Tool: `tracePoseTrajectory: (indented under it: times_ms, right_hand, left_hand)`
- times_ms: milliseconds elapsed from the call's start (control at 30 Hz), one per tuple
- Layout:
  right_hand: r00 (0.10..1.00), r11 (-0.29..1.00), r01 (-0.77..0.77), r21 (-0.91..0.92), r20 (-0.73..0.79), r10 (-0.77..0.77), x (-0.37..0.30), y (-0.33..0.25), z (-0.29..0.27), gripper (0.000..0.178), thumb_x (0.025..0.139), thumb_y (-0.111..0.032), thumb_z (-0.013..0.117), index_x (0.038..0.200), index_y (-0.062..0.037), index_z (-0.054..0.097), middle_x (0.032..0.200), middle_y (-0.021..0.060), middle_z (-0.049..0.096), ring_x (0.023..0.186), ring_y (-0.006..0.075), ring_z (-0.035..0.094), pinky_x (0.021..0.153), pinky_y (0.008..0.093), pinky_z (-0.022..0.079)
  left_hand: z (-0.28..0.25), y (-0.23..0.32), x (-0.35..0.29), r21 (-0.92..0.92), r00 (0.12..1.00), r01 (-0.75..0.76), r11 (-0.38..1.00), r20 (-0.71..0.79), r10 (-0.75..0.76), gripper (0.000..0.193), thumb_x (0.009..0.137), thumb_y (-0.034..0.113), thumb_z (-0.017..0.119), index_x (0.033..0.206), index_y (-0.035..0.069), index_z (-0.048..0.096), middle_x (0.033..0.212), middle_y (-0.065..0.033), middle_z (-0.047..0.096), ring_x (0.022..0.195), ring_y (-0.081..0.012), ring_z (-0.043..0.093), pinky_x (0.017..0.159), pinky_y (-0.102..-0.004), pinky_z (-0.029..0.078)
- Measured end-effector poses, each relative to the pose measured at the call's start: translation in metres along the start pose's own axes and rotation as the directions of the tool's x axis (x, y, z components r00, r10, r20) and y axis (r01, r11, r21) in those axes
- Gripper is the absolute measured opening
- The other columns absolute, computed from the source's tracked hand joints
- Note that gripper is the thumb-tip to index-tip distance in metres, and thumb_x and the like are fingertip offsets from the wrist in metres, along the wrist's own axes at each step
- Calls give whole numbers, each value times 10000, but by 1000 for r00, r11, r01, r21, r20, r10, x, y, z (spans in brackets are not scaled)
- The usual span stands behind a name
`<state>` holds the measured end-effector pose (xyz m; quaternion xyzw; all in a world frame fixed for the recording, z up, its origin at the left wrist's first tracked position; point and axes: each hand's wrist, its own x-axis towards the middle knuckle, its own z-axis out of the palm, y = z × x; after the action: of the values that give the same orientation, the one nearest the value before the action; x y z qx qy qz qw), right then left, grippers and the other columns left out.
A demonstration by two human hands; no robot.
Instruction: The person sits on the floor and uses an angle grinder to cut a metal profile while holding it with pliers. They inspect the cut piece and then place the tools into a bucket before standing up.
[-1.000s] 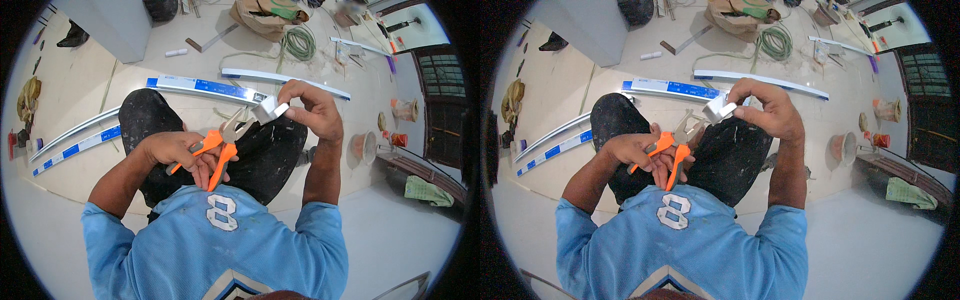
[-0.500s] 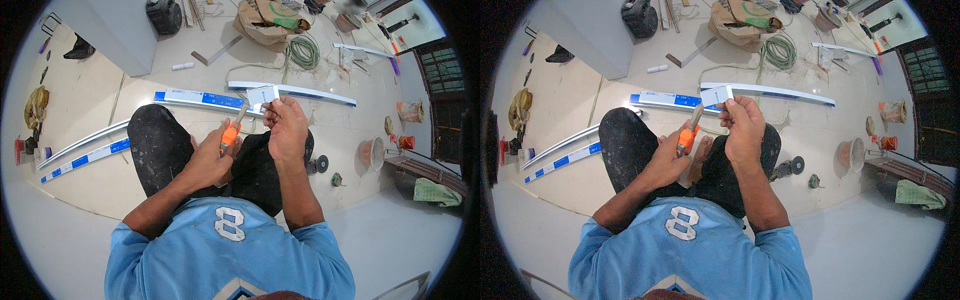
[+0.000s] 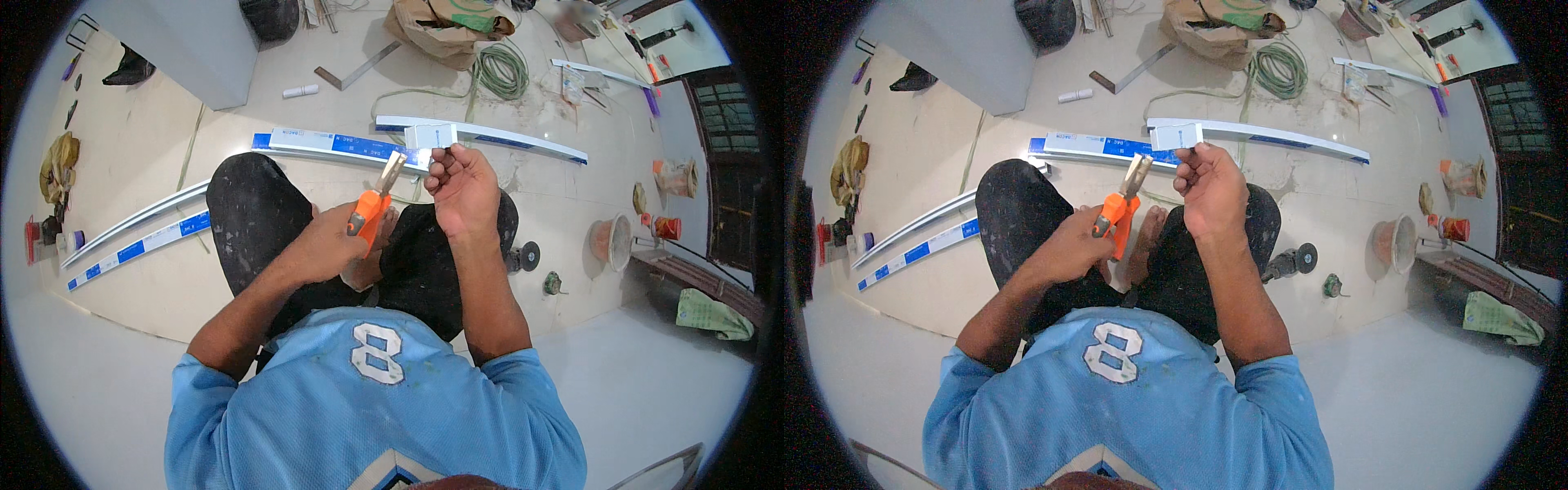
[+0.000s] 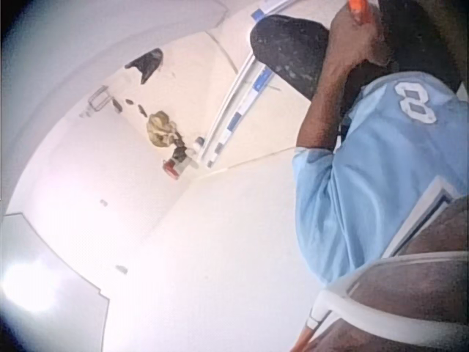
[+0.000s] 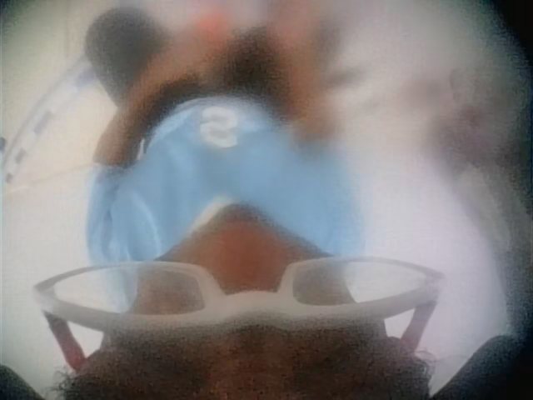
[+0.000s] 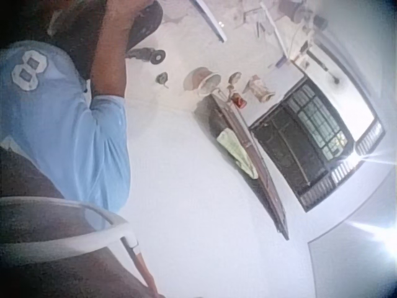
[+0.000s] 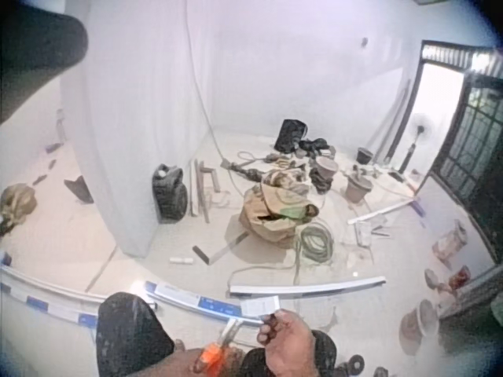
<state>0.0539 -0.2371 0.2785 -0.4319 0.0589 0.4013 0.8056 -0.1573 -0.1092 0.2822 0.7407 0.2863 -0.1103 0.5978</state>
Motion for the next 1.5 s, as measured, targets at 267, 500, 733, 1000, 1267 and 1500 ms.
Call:
tracePoseTrajectory:
  times_ms: [267, 500, 733, 1000, 1267, 1500]
  right_hand:
    - [998, 998, -53, 21, -43, 54, -5, 8, 8, 176, 969, -209, 668, 1053, -56, 658, 926, 92, 721, 752, 168, 603, 683, 328, 480]
    - [999, 995, -18, -96, -34, 15, -3, 26, 10, 133, 979, -207, 656, 984, -75, 645, 859, 53, 675, 703, 140, 560, 649, 305, 459]
    - [997, 975, 66, -213, 42, -59, 9, 25, 11, 150, 997, -216, 638, 920, -87, 631, 789, 23, 615, 685, 132, 531, 645, 288, 436]
    - [809, 510, 482, -712, 138, -572, -28, -33, -23, 176, 970, -102, 761, 1130, -58, 703, 931, 42, 702, 840, 122, 660, 762, 296, 559]
    - [657, -113, -447, -888, -240, -714, -40, 0, -442, 669, 958, -614, 709, 1064, 47, 724, 1060, 259, 756, 919, 474, 720, 807, 570, 538]
    - [824, 977, -213, -35, -544, 160, -33, 93, -513, 568, 1013, -373, 699, 1326, 94, 611, 1286, 225, 703, 1067, 399, 720, 998, 581, 577]
  left_hand:
    - [-8, 13, 2, -638, 948, 89, 765, 290, 132, 413, 814, 99, 638, 1197, -54, 621, 984, -138, 711, 860, -196, 712, 802, -319, 594]
    - [2, 3, 15, -810, 962, 98, 578, 226, 153, 474, 875, 108, 666, 1316, -47, 592, 1083, -135, 690, 1005, -235, 716, 868, -390, 615]
    - [11, 2, 18, -903, 896, 267, 337, 361, 258, 320, 1047, 265, 653, 1255, 28, 597, 1038, -142, 678, 942, -299, 708, 809, -463, 606]
    - [22, -14, 20, -953, 917, 286, 102, 304, 260, 416, 1043, 401, 596, 1220, 26, 636, 957, -120, 659, 804, -271, 630, 735, -448, 508]
    - [15, -10, 21, -975, 912, 218, 31, 215, 349, 489, 1000, 477, 599, 1189, 29, 657, 928, -102, 636, 783, -251, 601, 726, -411, 480]
    - [-2, -6, 9, -978, 937, 211, -11, 199, 286, 701, 1023, 692, 505, 1107, 22, 693, 898, -150, 694, 763, -290, 642, 700, -438, 519]
